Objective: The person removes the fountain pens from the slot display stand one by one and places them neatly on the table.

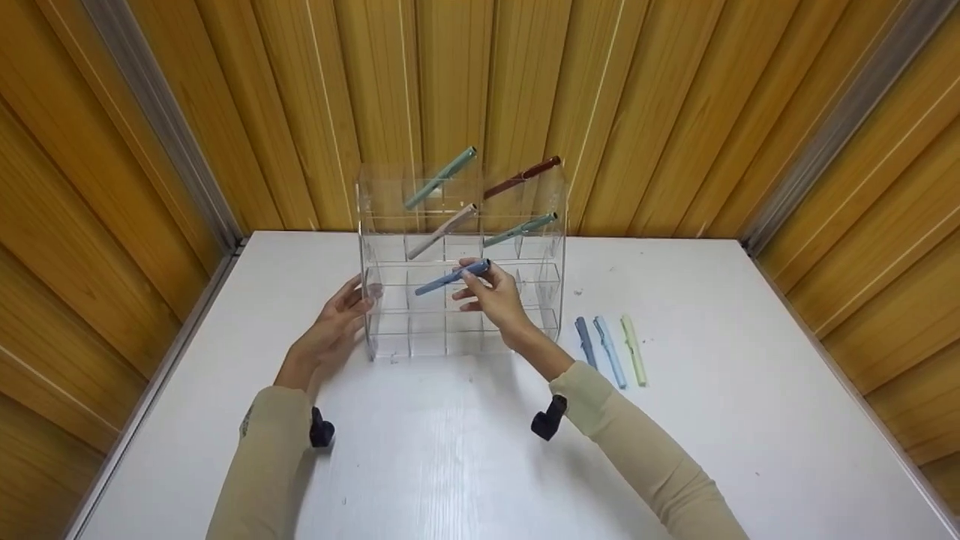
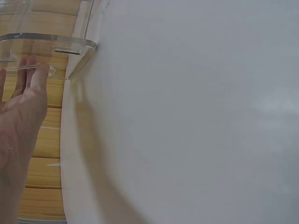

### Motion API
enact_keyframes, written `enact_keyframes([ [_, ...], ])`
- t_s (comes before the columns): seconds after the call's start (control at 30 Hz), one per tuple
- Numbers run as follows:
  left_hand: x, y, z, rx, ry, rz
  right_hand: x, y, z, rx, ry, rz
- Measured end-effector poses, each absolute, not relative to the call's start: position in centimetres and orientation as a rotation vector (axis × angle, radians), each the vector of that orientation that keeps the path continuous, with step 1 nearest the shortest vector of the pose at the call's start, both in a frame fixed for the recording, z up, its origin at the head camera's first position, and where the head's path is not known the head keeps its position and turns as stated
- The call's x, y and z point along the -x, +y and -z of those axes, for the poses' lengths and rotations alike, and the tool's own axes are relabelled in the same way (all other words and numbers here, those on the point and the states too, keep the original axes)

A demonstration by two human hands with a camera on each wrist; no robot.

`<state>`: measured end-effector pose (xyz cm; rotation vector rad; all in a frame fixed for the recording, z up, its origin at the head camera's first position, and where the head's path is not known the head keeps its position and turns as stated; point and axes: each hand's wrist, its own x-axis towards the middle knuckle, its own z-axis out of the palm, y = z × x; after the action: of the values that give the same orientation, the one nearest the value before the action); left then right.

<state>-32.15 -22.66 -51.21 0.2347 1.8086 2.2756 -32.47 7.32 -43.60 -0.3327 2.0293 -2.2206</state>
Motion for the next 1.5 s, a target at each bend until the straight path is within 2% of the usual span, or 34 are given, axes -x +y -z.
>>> enact_keyframes([
  [0.23, 32.2, -22.8, 51.3, -0.22, 1.861, -2.225, 32.1, 9.6, 42.8, 0.282, 2.097, 2.319],
  [0.63, 32.1, -22.4, 51.2, -0.197, 1.85, -2.227, 30.7, 14.0, 40.7, 0.366, 2.25, 2.34],
  [0.93, 32.1, -22.4, 51.3, -0.226, 1.855, -2.223, 29.5, 18.6, 40.8, 0.345, 2.204, 2.325],
  [1.5, 32.4, -21.7, 51.2, -0.218, 1.875, -2.213, 29.7, 28.5, 42.6, 0.1, 2.488, 2.108],
])
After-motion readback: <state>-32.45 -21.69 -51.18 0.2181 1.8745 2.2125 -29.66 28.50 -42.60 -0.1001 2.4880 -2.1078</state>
